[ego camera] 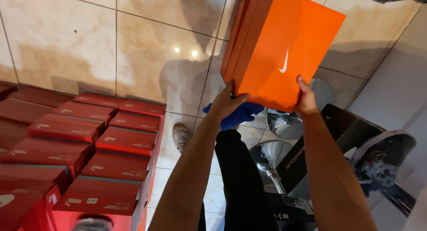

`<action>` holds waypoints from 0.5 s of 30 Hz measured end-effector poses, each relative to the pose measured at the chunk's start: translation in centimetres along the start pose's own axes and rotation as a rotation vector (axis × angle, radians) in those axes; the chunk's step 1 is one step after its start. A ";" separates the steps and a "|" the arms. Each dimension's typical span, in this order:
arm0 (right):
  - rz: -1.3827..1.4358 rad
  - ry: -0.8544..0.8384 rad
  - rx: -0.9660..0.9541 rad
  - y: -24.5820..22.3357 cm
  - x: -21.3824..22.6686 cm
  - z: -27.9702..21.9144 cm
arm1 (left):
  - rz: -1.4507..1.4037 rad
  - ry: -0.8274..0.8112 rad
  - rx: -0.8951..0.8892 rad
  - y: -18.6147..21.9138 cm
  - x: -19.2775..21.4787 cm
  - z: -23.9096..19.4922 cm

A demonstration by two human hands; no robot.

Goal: Wiping down shoe boxes with a cloth and stacking them in a warehouse

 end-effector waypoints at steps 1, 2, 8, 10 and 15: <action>0.012 -0.003 -0.007 0.1 0.6 0.5 | -0.011 -0.008 -0.005 0.0 0.0 0.2; 0.023 -0.005 -0.014 0.2 1.1 1.0 | -0.022 -0.016 -0.011 -0.1 -0.1 0.5; 0.004 -0.010 -0.029 -0.1 1.6 1.7 | 0.031 -0.032 -0.009 0.0 0.2 0.3; 0.005 -0.002 -0.019 -0.2 1.4 2.0 | 0.040 -0.017 -0.004 -0.1 0.1 0.2; 0.002 0.027 -0.010 -0.2 0.8 1.3 | 0.053 -0.009 0.005 0.2 0.1 -0.4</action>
Point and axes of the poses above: each hand's wrist, its own z-axis towards the middle knuckle, its own x-axis out of the back of the hand, y = z × x, the point moved 2 cm from there along z, towards the middle knuckle, and after that the axes turned 5 degrees about -x, right-handed, at the moved point
